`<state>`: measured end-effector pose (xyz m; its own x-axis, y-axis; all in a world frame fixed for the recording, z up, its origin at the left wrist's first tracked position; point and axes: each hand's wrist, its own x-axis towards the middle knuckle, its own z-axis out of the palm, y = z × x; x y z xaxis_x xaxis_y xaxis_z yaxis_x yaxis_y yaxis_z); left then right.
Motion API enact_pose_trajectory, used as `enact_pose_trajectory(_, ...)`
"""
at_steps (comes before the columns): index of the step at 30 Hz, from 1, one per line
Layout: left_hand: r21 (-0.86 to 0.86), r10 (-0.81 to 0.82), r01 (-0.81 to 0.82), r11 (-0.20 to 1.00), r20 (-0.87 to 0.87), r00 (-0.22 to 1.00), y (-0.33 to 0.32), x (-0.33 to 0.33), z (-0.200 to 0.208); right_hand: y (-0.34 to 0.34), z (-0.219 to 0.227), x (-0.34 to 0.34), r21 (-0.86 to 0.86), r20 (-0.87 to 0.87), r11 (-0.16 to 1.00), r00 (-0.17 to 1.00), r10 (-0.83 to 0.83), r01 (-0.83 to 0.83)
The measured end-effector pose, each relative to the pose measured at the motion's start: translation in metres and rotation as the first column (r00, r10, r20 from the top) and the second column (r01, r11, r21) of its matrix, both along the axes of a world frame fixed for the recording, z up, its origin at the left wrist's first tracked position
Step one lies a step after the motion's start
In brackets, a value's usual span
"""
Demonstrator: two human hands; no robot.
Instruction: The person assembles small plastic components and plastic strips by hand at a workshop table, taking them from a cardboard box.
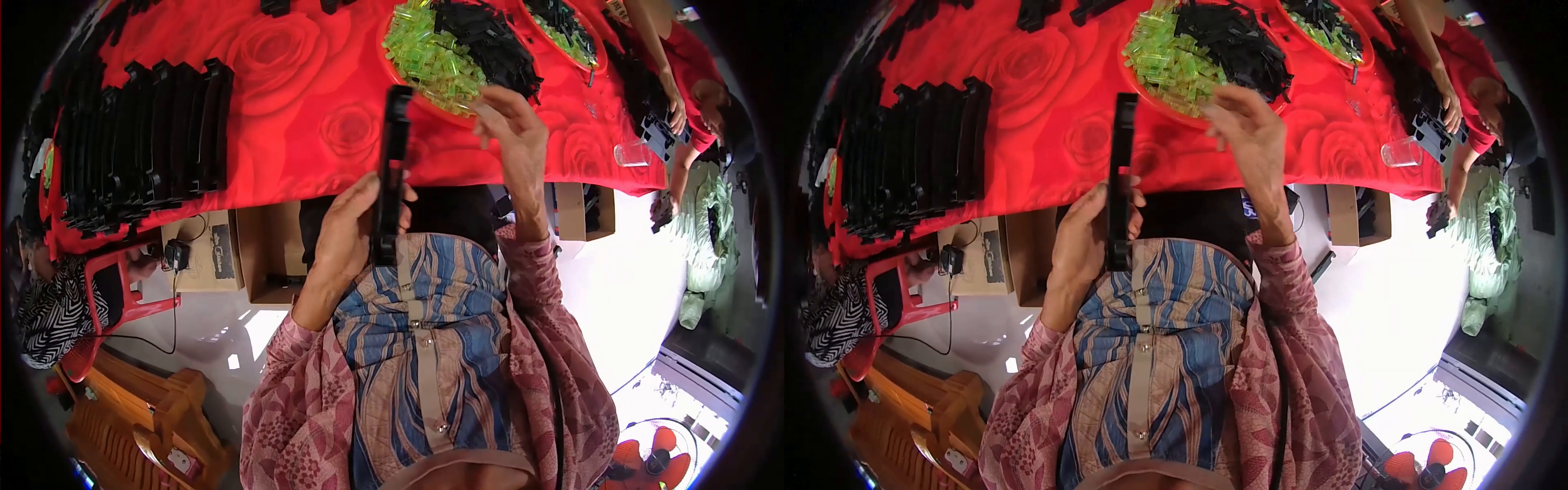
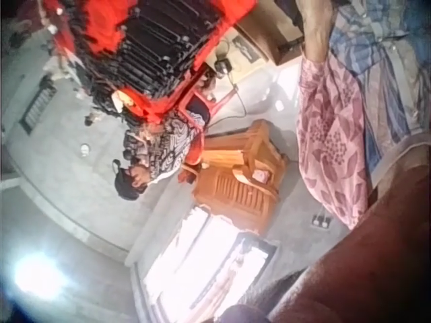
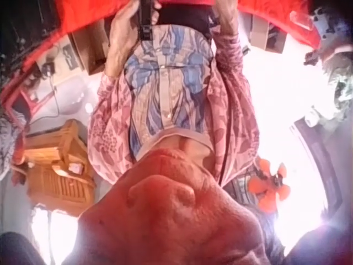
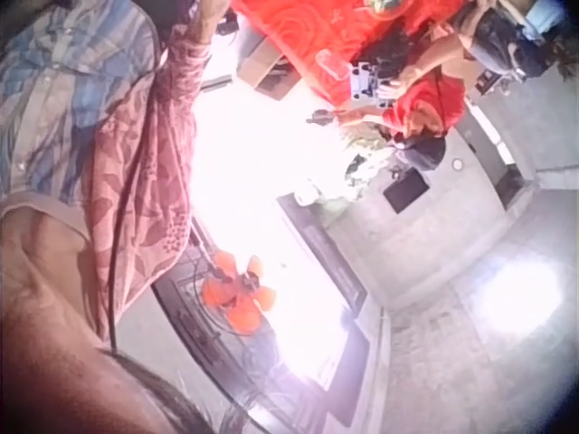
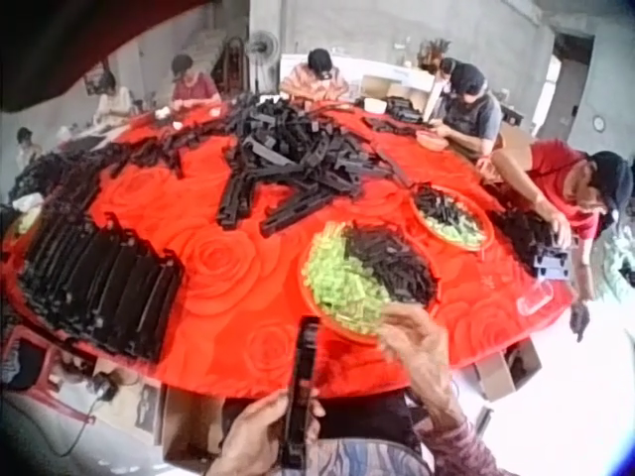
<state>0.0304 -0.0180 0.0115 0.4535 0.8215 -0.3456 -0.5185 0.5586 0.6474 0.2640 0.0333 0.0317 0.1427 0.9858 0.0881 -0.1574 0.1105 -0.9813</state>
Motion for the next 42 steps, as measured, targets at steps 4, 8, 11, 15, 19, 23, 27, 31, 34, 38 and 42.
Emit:
enact_pose_trajectory(4,-0.008,0.095,-0.095,0.995,0.007,0.995,0.003,-0.005,-0.014,-0.004,-0.013,0.028,-0.002,0.334,0.965,0.909,-0.248,0.264)
enact_pose_trajectory(8,-0.092,0.154,-0.143,0.985,0.132,0.979,0.004,-0.005,-0.022,-0.001,-0.012,0.024,0.075,0.399,0.968,0.883,-0.249,0.239)
enact_pose_trajectory(11,-0.078,0.157,-0.148,0.986,0.130,0.979,0.003,-0.004,-0.021,0.011,-0.016,0.012,0.211,0.540,0.960,0.797,-0.272,0.184)
enact_pose_trajectory(15,-0.084,0.174,-0.167,0.982,0.088,0.981,0.000,-0.003,-0.018,0.021,-0.010,-0.002,0.266,0.658,0.961,0.715,-0.236,0.072)
enact_pose_trajectory(19,-0.091,0.177,-0.172,0.981,0.051,0.983,-0.001,-0.002,-0.014,0.028,-0.015,-0.005,0.290,0.811,0.955,0.546,-0.212,-0.061)
enact_pose_trajectory(23,-0.105,0.189,-0.180,0.978,0.083,0.978,-0.001,-0.005,-0.019,0.023,-0.007,-0.015,0.262,0.903,0.950,0.390,-0.180,-0.168)
enact_pose_trajectory(27,-0.108,0.169,-0.149,0.983,0.222,0.960,0.001,-0.005,-0.024,0.023,-0.008,-0.011,0.294,0.937,0.926,0.260,-0.231,-0.236)
enact_pose_trajectory(31,-0.101,0.166,-0.148,0.984,0.208,0.964,0.002,-0.005,-0.027,0.028,-0.004,-0.007,0.228,0.949,0.937,0.277,-0.153,-0.263)
enact_pose_trajectory(34,-0.128,0.178,-0.157,0.979,0.171,0.969,0.001,-0.005,-0.023,0.028,0.001,-0.008,0.182,0.949,0.946,0.301,-0.097,-0.269)
enact_pose_trajectory(38,-0.114,0.162,-0.142,0.983,0.197,0.967,0.001,-0.004,-0.026,0.026,0.004,-0.006,0.133,0.943,0.953,0.331,-0.037,-0.272)
enact_pose_trajectory(42,-0.128,0.170,-0.148,0.981,0.183,0.968,0.002,-0.003,-0.025,0.026,0.007,-0.007,0.102,0.927,0.964,0.374,-0.002,-0.247)
